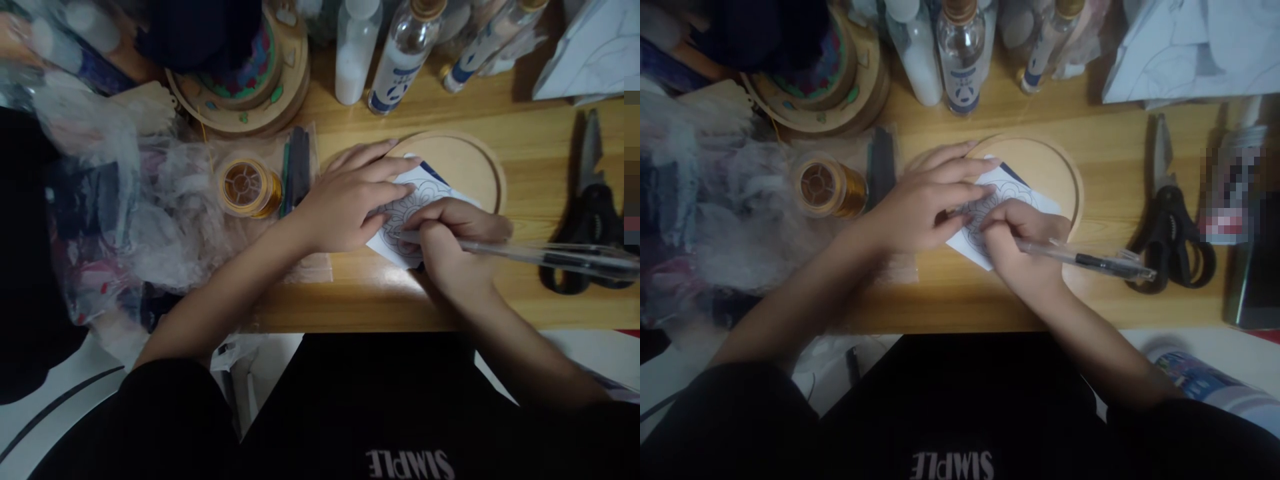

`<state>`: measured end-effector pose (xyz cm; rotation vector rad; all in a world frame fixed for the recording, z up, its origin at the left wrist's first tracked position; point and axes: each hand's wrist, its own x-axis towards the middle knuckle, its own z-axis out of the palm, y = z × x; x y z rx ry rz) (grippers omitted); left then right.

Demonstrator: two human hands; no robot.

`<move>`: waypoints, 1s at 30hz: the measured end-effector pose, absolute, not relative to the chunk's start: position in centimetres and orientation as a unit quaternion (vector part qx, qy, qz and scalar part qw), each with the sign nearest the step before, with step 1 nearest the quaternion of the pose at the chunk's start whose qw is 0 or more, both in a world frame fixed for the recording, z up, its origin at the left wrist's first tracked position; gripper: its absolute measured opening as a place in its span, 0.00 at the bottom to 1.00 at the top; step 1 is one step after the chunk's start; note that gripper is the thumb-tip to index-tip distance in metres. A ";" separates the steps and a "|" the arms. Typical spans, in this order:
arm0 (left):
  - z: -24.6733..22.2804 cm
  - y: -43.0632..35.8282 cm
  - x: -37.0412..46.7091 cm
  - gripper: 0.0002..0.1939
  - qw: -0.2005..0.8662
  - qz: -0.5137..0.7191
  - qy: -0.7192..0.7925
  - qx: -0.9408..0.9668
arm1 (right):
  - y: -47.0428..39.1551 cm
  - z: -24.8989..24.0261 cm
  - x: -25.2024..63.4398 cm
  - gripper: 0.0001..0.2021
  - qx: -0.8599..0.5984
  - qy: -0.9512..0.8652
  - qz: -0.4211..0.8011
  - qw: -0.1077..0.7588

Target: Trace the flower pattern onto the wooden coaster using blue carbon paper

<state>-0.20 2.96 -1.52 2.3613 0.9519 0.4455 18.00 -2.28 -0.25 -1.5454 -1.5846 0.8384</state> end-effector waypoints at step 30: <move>-1.6 3.0 -0.2 0.17 0.283 0.165 0.354 0.876 | -2.1 0.0 18.0 0.10 -0.592 -0.645 0.330 0.353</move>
